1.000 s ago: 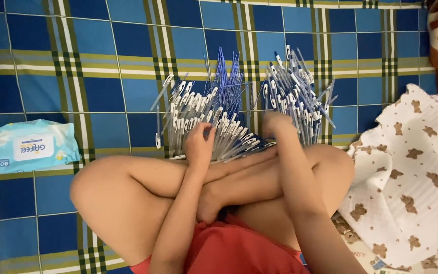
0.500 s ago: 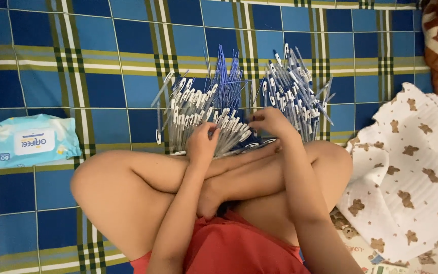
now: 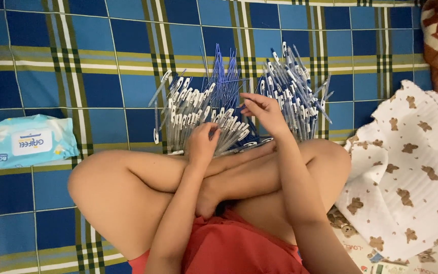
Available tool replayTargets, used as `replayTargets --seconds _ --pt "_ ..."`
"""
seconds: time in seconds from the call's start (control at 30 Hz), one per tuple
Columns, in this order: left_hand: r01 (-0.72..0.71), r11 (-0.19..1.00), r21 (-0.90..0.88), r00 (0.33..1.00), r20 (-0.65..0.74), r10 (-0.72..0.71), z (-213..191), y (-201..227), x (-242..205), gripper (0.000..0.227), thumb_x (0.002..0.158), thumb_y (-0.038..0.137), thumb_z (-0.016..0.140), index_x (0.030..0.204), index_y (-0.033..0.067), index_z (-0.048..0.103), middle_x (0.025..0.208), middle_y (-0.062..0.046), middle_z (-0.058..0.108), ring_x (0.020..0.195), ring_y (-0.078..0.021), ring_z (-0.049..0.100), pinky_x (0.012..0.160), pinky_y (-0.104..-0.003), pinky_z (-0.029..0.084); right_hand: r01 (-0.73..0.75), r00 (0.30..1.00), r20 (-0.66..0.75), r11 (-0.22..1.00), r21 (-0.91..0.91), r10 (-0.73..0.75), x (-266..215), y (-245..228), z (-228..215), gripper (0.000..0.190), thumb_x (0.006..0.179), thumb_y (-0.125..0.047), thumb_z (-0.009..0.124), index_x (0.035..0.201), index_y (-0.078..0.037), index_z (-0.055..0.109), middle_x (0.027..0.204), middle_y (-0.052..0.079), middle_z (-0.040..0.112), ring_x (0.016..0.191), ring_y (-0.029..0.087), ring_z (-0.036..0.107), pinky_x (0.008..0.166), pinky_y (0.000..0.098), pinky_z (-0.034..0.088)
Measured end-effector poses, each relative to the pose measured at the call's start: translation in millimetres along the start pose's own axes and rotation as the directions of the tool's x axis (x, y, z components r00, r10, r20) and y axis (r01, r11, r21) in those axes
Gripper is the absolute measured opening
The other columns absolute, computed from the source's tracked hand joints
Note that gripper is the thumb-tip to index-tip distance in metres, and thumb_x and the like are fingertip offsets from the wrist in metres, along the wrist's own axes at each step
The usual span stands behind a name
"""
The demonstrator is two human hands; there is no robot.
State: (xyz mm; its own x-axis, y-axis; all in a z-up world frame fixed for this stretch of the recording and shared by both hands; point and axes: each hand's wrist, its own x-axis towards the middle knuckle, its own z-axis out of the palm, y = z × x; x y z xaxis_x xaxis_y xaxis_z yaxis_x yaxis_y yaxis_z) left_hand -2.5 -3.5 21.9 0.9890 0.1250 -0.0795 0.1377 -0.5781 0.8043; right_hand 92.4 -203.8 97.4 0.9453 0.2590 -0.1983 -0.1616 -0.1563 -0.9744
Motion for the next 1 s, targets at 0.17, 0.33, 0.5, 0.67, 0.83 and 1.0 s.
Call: replayTargets --seconds 0.17,0.33,0.5,0.67,0.83,1.0 --pt "-0.02 0.999 0.033 1.0 0.011 0.019 -0.1 2.7 -0.2 0.012 0.101 0.025 0.068 0.107 0.0151 0.07 0.096 -0.004 0.073 0.098 -0.0235 0.071 0.084 -0.039 0.06 0.034 0.998 -0.058 0.999 0.011 -0.033 6.5 14.1 1.5 0.027 0.105 -0.01 0.064 0.129 -0.001 0.07 0.102 0.021 0.075 0.092 0.025 0.076 0.083 0.0377 0.065" --pt "-0.042 0.999 0.016 0.999 -0.003 0.042 0.2 1.8 -0.1 0.011 0.101 0.024 0.069 0.107 0.0149 0.07 0.096 -0.004 0.073 0.097 -0.0235 0.071 0.083 -0.039 0.06 0.03 0.997 -0.076 0.999 0.017 -0.029 7.1 11.2 7.6 0.026 0.104 -0.01 0.065 0.128 -0.001 0.071 0.103 0.022 0.076 0.092 0.026 0.076 0.083 0.0384 0.066" --pt "-0.059 0.998 0.021 0.998 0.002 0.059 1.4 0.2 0.6 0.012 0.102 0.023 0.068 0.108 0.0131 0.071 0.095 -0.006 0.073 0.097 -0.0244 0.071 0.084 -0.04 0.06 0.007 0.996 -0.091 1.0 0.022 -0.005 8.1 15.8 10.0 0.026 0.104 -0.014 0.067 0.125 0.0 0.072 0.099 0.023 0.075 0.091 0.024 0.076 0.083 0.0372 0.066" --pt "-0.057 0.998 0.025 0.998 0.0 0.057 1.4 1.4 0.1 0.012 0.101 0.023 0.068 0.107 0.0133 0.071 0.095 -0.006 0.073 0.096 -0.0246 0.072 0.084 -0.04 0.06 0.003 0.996 -0.088 1.0 0.006 -0.003 8.1 18.2 8.9 0.025 0.104 -0.011 0.065 0.125 0.002 0.071 0.097 0.022 0.075 0.088 0.022 0.075 0.081 0.0358 0.066" --pt "-0.061 0.998 0.025 0.998 -0.019 0.061 1.6 0.4 -1.0 0.012 0.102 0.024 0.068 0.108 0.0141 0.071 0.096 -0.004 0.074 0.096 -0.0225 0.071 0.085 -0.039 0.06 0.009 0.998 -0.058 0.999 -0.053 -0.013 10.1 18.6 3.1 0.023 0.106 -0.008 0.06 0.121 0.003 0.072 0.092 0.018 0.074 0.084 0.019 0.073 0.078 0.0346 0.065" --pt "-0.059 0.996 0.06 0.998 -0.031 0.061 3.2 -3.3 -0.7 0.012 0.099 0.025 0.07 0.107 0.0165 0.07 0.096 -0.005 0.073 0.097 -0.0262 0.07 0.084 -0.042 0.059 -0.013 0.998 -0.069 0.994 -0.108 0.005 11.4 21.0 -3.1 0.02 0.104 -0.01 0.057 0.107 -0.002 0.075 0.079 0.011 0.069 0.073 0.015 0.069 0.071 0.0307 0.063"
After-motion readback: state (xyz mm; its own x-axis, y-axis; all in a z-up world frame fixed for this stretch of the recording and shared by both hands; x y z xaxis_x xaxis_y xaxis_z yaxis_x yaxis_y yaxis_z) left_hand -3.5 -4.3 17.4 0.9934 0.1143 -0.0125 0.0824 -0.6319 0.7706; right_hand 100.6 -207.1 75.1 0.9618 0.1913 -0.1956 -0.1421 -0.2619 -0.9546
